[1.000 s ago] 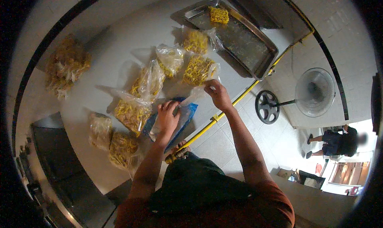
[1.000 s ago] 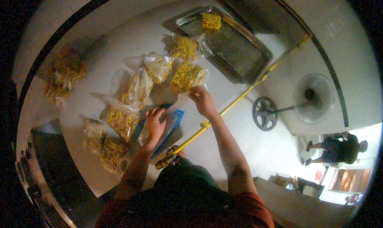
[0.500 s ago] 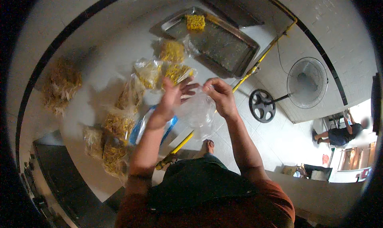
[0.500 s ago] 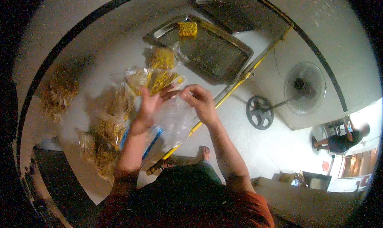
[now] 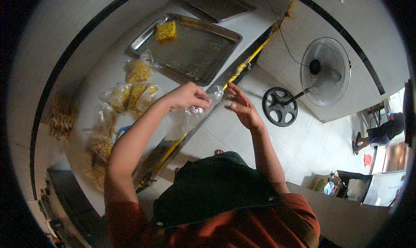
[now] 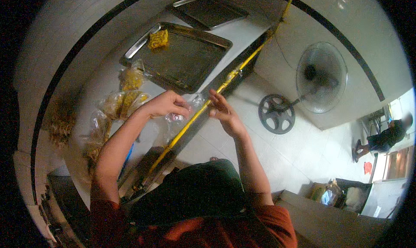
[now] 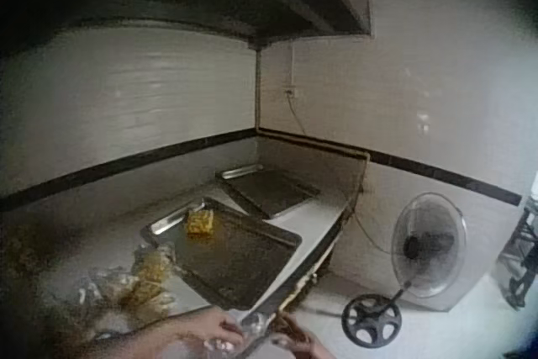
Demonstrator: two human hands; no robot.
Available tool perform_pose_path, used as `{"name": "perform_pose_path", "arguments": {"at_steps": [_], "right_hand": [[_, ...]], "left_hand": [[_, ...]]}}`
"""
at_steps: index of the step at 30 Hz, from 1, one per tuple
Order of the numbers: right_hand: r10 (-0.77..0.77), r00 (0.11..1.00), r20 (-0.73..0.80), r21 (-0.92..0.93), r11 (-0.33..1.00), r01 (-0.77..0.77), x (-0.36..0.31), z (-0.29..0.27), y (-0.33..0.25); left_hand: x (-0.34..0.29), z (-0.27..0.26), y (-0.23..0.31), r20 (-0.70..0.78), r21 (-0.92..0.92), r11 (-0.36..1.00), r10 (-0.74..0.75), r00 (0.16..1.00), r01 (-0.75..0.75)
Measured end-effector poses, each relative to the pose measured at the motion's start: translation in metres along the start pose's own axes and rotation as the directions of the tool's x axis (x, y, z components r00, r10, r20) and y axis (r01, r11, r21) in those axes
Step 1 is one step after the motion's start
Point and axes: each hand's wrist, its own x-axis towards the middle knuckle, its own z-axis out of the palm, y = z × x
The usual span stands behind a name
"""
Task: The person packs yellow noodles from a metal tray into clear plastic bags, seals them, and places them on a white table. The person also moves empty trays to a sink area and returns to continue packaging.
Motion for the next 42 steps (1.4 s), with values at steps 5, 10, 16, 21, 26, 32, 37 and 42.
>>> {"name": "perform_pose_path", "arguments": {"at_steps": [5, 10, 16, 21, 26, 32, 37, 42], "right_hand": [[0.065, 0.991, 0.116, -0.354, 0.935, -0.020, 0.036, -0.021, -0.013], [0.134, 0.949, -0.286, -0.203, 0.959, -0.197, 0.027, -0.082, 0.040], [0.153, 0.829, -0.538, -0.103, 0.964, -0.245, -0.023, -0.145, 0.072], [0.291, 0.722, -0.628, -0.040, 0.914, -0.403, -0.097, -0.255, 0.057], [0.331, 0.351, -0.876, 0.153, 0.881, -0.448, -0.239, -0.429, 0.041], [0.137, 0.252, -0.958, -0.013, 0.857, -0.515, -0.298, -0.587, -0.120], [-0.524, 0.452, -0.722, -0.691, 0.500, -0.522, -0.216, -0.708, -0.277], [-0.588, 0.516, -0.623, -0.778, 0.392, -0.491, -0.115, -0.749, -0.392]], "left_hand": [[0.059, 0.014, 0.019, -0.036, 0.413, 0.909, -0.041, 0.999, 0.052], [0.111, 0.022, -0.001, -0.084, -0.053, 0.998, -0.044, 0.996, 0.039], [0.224, 0.089, -0.081, -0.190, -0.345, 0.938, -0.107, 0.976, 0.035], [0.330, 0.154, -0.080, -0.325, 0.242, 0.969, 0.038, 0.945, 0.044], [0.428, 0.177, -0.049, -0.267, -0.202, 0.979, -0.025, 0.963, -0.031], [0.514, 0.179, -0.025, -0.699, 0.347, 0.929, 0.165, 0.696, 0.129], [0.550, 0.216, 0.018, -0.572, -0.361, 0.922, -0.100, 0.814, -0.140], [0.581, 0.204, 0.018, -0.724, -0.048, 0.995, -0.092, 0.684, 0.084]]}}
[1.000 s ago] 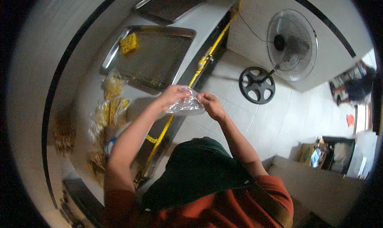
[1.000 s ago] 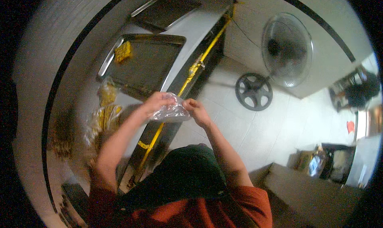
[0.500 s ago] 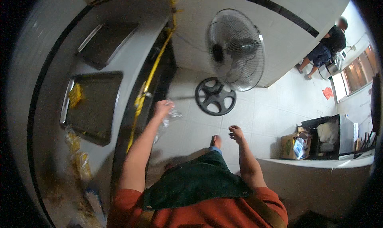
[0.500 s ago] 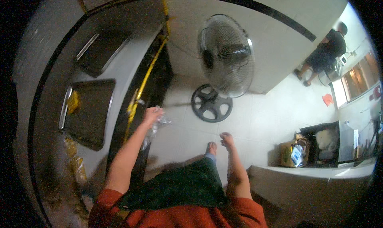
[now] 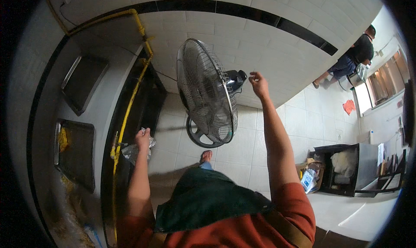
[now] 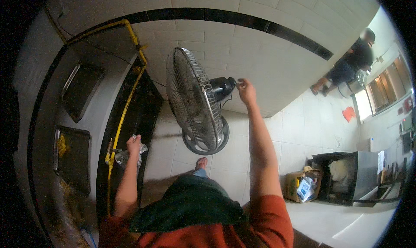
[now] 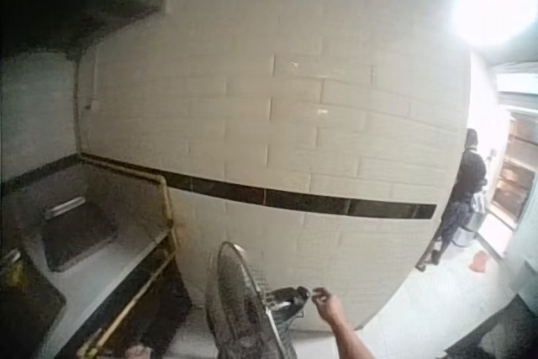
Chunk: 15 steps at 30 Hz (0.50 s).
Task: The person packs yellow noodles from a metal tray into clear plastic bags, seals them, and places them on a white table. The person also moves empty trays to a sink area and returns to continue packaging.
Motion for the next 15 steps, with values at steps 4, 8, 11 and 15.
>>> {"name": "perform_pose_path", "arguments": {"at_steps": [4, 8, 11, 15], "right_hand": [[0.086, 0.991, 0.105, -0.052, 0.995, -0.081, 0.061, 0.006, 0.080], [0.067, 0.942, 0.330, -0.121, 0.992, -0.028, 0.083, 0.018, 0.095], [0.032, 0.830, 0.557, -0.202, 0.974, 0.098, 0.098, 0.026, 0.092], [-0.009, 0.598, 0.802, 0.257, 0.908, -0.331, 0.128, 0.035, 0.121]], "left_hand": [[0.018, 0.032, 0.007, 0.030, -0.392, 0.920, 0.038, 0.999, -0.023], [0.005, 0.046, 0.034, 0.106, -0.605, 0.764, -0.204, 0.973, 0.226], [-0.005, 0.054, 0.051, 0.045, -0.591, 0.769, -0.271, 0.962, 0.244], [-0.059, 0.049, 0.037, -0.098, -0.672, 0.723, -0.301, 0.949, 0.161]]}}
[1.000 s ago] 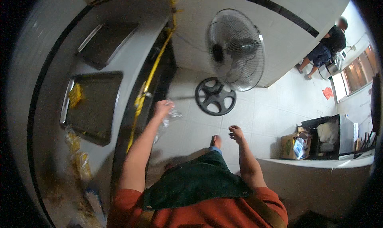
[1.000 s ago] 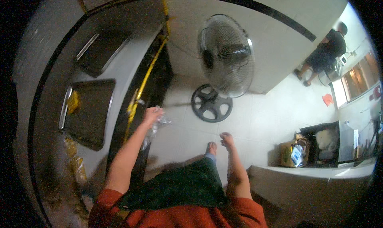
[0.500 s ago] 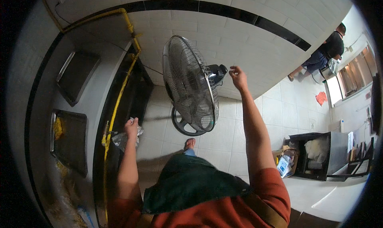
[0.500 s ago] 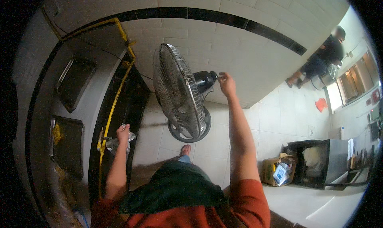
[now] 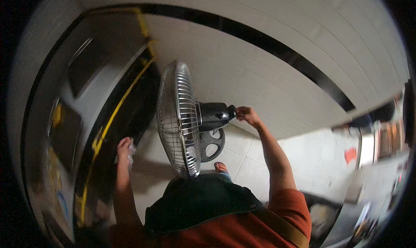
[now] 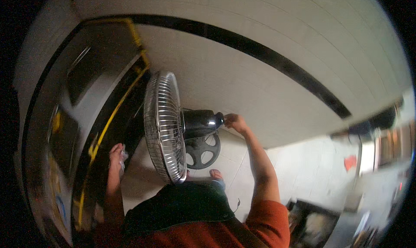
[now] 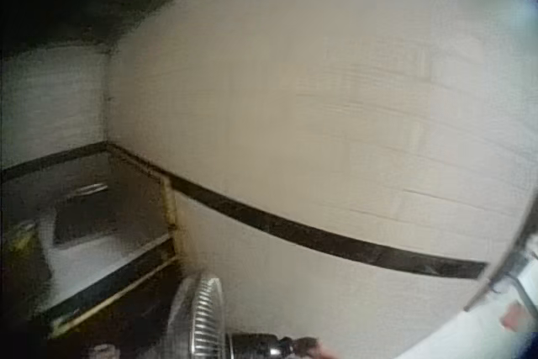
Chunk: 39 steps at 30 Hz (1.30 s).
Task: The person packs yellow noodles from a metal tray into clear plastic bags, seals them, and places them on a white table. The person also moves empty trays to a sink area and returns to continue packaging.
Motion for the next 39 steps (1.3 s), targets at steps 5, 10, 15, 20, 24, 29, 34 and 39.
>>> {"name": "perform_pose_path", "arguments": {"at_steps": [5, 10, 15, 20, 24, 29, 34, 39], "right_hand": [[-0.388, 0.872, 0.298, -0.593, 0.641, 0.488, -0.002, -0.020, -0.004], [-0.729, 0.481, 0.487, -0.564, 0.157, 0.810, -0.002, -0.020, -0.020], [-0.688, 0.459, 0.562, -0.495, 0.164, 0.853, 0.019, -0.037, -0.004], [-0.547, 0.742, 0.388, -0.656, 0.401, 0.639, -0.001, -0.035, 0.016], [0.060, 0.845, 0.531, -0.821, 0.285, 0.496, -0.060, -0.038, 0.191], [-0.012, 0.599, 0.801, -0.504, 0.527, 0.684, -0.154, 0.026, 0.141], [0.010, 0.616, 0.787, -0.389, 0.783, 0.485, -0.225, 0.178, -0.187], [-0.499, 0.543, 0.675, -0.191, 0.593, 0.782, -0.204, 0.377, -0.198]], "left_hand": [[-0.136, 0.043, 0.041, -0.277, 0.073, 0.996, -0.026, 0.960, 0.048], [-0.183, 0.011, -0.007, -0.322, 0.179, 0.981, 0.135, 0.937, -0.080], [-0.236, 0.044, 0.026, -0.356, 0.227, 0.971, 0.150, 0.922, -0.070], [-0.265, 0.033, 0.023, -0.411, 0.223, 0.974, 0.128, 0.903, -0.037], [-0.273, 0.043, 0.038, -0.297, 0.110, 0.976, 0.211, 0.931, -0.186], [-0.290, 0.040, 0.059, -0.169, 0.054, 0.946, 0.325, 0.931, -0.320], [-0.281, 0.009, 0.056, -0.131, 0.188, 0.936, 0.326, 0.936, -0.299], [-0.270, -0.017, 0.052, 0.146, 0.007, 0.915, 0.398, 0.905, -0.404]]}}
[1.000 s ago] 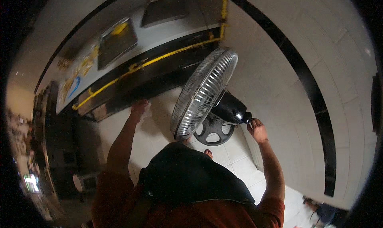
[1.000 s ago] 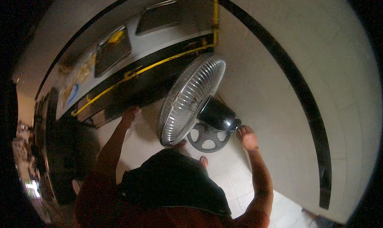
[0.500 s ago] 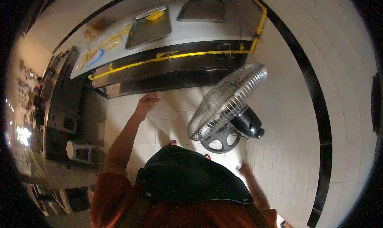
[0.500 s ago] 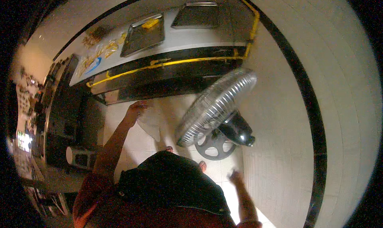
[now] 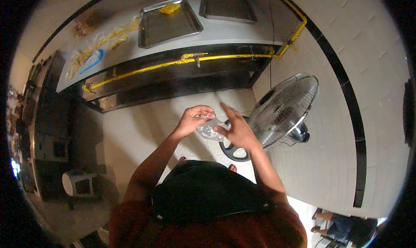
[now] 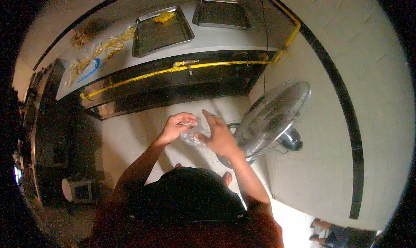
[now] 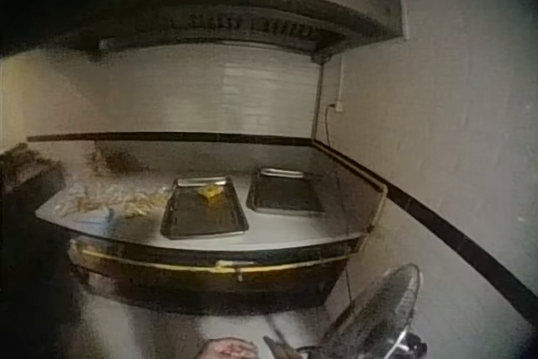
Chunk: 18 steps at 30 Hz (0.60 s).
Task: The person packs yellow noodles from a metal tray into clear plastic bags, seals them, and places them on a white table. The person also moves empty trays to a sink area and returns to continue packaging.
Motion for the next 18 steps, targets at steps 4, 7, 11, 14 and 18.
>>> {"name": "perform_pose_path", "arguments": {"at_steps": [4, 7, 11, 14, 18], "right_hand": [[0.299, 0.844, 0.445, 0.436, 0.751, -0.496, 0.057, 0.047, 0.055], [0.430, 0.867, 0.252, 0.517, 0.698, -0.496, 0.068, 0.067, 0.062], [0.500, 0.834, 0.233, 0.878, 0.261, -0.402, 0.074, 0.112, 0.086], [0.472, 0.764, 0.440, 0.894, -0.156, -0.419, 0.103, 0.126, 0.059], [0.588, 0.764, 0.266, 0.947, -0.309, -0.093, 0.144, 0.120, 0.073]], "left_hand": [[0.015, -0.052, -0.007, 0.011, 0.095, 0.988, 0.124, 0.992, -0.124], [0.022, -0.063, 0.006, -0.279, 0.138, 0.964, 0.258, 0.925, -0.227], [0.038, -0.064, -0.004, 0.000, 0.315, 0.935, 0.171, 0.985, -0.163], [0.062, -0.082, -0.030, 0.071, -0.113, 0.992, -0.054, 0.996, 0.061], [0.096, -0.135, -0.066, -0.126, -0.428, 0.889, -0.238, 0.963, 0.164]]}}
